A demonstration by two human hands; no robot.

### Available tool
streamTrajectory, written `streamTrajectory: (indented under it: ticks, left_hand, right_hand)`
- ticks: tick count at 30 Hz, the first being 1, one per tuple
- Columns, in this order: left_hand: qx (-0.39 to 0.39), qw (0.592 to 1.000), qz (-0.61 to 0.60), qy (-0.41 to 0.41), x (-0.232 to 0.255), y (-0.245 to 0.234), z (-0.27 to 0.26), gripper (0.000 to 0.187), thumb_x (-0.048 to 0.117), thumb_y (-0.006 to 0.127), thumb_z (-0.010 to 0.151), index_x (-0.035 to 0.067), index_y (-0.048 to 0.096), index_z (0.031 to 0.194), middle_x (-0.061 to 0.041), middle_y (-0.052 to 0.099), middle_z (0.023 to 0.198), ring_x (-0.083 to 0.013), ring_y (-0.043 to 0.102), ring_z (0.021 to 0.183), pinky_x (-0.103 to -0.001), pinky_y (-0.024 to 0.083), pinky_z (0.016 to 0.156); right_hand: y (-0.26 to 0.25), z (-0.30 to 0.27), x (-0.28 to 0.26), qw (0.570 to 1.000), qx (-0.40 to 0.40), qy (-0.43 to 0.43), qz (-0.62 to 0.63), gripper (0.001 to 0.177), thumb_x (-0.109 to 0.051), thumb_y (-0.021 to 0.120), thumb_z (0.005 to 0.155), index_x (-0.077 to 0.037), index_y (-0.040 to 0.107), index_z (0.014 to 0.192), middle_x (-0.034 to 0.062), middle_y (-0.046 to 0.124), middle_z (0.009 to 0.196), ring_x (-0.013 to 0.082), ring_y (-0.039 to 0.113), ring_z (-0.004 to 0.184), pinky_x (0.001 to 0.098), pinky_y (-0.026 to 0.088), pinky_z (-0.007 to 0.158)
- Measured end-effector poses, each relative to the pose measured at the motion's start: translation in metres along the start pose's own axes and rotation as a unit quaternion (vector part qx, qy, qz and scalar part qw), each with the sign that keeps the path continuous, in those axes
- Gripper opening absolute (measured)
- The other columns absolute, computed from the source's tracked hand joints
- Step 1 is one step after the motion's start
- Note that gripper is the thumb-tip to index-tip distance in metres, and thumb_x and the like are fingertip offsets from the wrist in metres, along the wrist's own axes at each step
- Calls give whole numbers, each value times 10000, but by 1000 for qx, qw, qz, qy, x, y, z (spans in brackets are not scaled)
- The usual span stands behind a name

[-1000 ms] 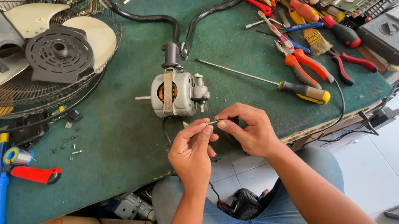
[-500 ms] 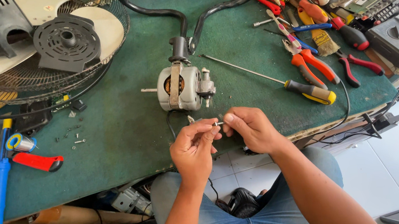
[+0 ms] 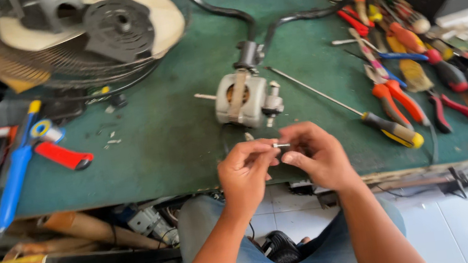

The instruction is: The person uses a screwdriver to remove screws from a small electrical motor attached to a metal stand. They then detach the motor from the stand and continue to unscrew components from the motor housing while holding it on the workbench.

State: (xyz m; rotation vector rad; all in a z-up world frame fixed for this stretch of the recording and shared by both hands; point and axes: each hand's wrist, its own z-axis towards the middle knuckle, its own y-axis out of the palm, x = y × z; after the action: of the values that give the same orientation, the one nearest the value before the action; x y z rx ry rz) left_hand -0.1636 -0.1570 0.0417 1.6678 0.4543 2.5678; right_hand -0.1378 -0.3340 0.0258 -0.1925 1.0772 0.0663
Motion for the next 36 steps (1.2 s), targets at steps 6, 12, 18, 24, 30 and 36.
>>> streamTrajectory:
  ticks: [6,12,18,24,30,36]
  left_hand:
    - [8,1000,-18,14,-8,-2,-4,100,-5,861,885,34,775,917,-141,842,974,-180,788,669,-207,568,446]
    - [-84,985,121,91,33,-28,0,112,131,773,1000,90,728,1094,-91,807,1044,-156,763,759,-273,646,689]
    - [69,907,405,93,78,-125,60,195,284,673,966,189,811,1066,-12,820,1019,-214,766,924,-368,568,830]
    - [72,728,681,-42,57,-268,118,210,380,686,1014,288,830,1136,-58,818,1082,-398,733,1036,-524,552,839]
    - [34,821,567,61,84,-189,123,349,375,759,998,152,801,1263,-79,755,1291,-322,721,1088,-459,547,952]
    - [-217,874,382,-205,123,-44,158,1047,706,635,750,207,410,1643,-82,541,1631,-236,561,1476,-408,436,1173]
  right_hand:
    - [-6,-3,8,999,-31,8,24,218,-153,665,1057,31,778,1078,136,762,863,179,673,813,345,567,828]
    - [-2,0,-8,995,-60,8,-80,245,-213,586,1080,-20,736,1095,110,760,1072,173,679,942,311,529,909]
    - [8,-5,-16,986,121,92,-69,248,-160,649,1079,-9,688,1272,129,773,1064,143,677,845,252,553,830]
    - [-62,-34,-41,880,263,-39,-393,174,-103,857,1040,-48,781,1186,75,765,1108,212,676,1018,349,516,986]
    - [-126,-61,-31,799,195,32,-568,457,-305,839,973,-122,760,1385,109,744,1332,387,633,1292,518,429,1127]
    - [-124,-59,-18,793,150,-22,-590,382,-233,790,997,-90,755,1349,127,745,1298,353,648,1221,488,416,1142]
